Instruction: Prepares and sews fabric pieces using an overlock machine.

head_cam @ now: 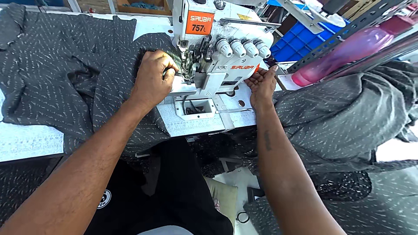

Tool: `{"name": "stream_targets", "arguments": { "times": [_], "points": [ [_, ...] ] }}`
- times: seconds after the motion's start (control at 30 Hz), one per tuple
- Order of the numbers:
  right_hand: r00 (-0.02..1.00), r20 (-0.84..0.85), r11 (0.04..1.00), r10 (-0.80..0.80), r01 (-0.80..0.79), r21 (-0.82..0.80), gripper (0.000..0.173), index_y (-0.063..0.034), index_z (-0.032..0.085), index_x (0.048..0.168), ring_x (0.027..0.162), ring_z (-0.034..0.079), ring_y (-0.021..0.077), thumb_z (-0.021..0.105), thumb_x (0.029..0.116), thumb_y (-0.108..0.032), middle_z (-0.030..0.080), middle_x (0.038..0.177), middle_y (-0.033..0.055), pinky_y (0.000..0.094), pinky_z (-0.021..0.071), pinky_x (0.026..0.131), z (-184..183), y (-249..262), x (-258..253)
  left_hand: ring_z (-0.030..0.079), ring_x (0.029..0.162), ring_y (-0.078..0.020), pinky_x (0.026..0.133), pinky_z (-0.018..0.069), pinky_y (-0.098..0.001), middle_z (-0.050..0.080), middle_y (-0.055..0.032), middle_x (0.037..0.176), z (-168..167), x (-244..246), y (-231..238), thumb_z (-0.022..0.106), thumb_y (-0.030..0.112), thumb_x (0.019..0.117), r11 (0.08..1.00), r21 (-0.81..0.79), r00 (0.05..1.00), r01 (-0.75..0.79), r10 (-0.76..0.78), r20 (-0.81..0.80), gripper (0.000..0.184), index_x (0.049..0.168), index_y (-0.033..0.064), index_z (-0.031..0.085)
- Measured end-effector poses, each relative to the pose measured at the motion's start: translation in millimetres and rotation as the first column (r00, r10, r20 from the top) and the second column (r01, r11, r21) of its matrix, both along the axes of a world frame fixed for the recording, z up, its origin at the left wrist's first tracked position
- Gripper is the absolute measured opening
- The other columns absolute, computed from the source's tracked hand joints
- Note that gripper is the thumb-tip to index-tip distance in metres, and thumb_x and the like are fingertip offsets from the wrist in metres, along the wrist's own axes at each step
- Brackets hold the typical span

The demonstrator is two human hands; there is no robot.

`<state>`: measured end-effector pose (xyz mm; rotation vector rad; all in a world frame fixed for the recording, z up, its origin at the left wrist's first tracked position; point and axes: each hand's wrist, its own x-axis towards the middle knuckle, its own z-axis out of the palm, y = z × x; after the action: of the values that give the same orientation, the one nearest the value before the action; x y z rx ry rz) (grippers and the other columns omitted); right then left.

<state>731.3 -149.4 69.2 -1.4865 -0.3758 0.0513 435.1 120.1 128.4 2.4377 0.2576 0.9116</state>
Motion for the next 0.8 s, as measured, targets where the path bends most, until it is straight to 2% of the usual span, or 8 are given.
{"name": "stream_targets", "arguments": {
  "times": [0.53, 0.8],
  "points": [
    [1.000, -0.005, 1.000, -0.012, 0.012, -0.005, 0.066, -0.0028, 0.061, 0.122, 0.089, 0.074, 0.0172, 0.015, 0.1120, -0.050, 0.074, 0.098, 0.0063, 0.0373, 0.0614, 0.084, 0.5, 0.8, -0.6, 0.057, 0.118, -0.0262, 0.103, 0.0419, -0.0401, 0.068, -0.0093, 0.113, 5.8, 1.3, -9.1, 0.053, 0.013, 0.0996, 0.990, -0.035, 0.989, -0.136, 0.133, -0.063, 0.021, 0.098, 0.0091, 0.074],
    [1.000, -0.021, 1.000, -0.010, 0.010, 0.004, 0.065, -0.0037, 0.060, 0.123, 0.090, 0.074, 0.0176, 0.016, 0.1120, -0.050, 0.074, 0.099, 0.0062, 0.0383, 0.0613, 0.086, 1.3, 0.0, -0.7, 0.057, 0.118, -0.0313, 0.099, 0.0440, -0.0490, 0.067, -0.0116, 0.115, 13.6, 6.1, -14.4, 0.052, 0.012, 0.1010, 0.967, -0.062, 0.961, -0.247, 0.236, -0.146, 0.022, 0.102, 0.0075, 0.073]
  ]
}}
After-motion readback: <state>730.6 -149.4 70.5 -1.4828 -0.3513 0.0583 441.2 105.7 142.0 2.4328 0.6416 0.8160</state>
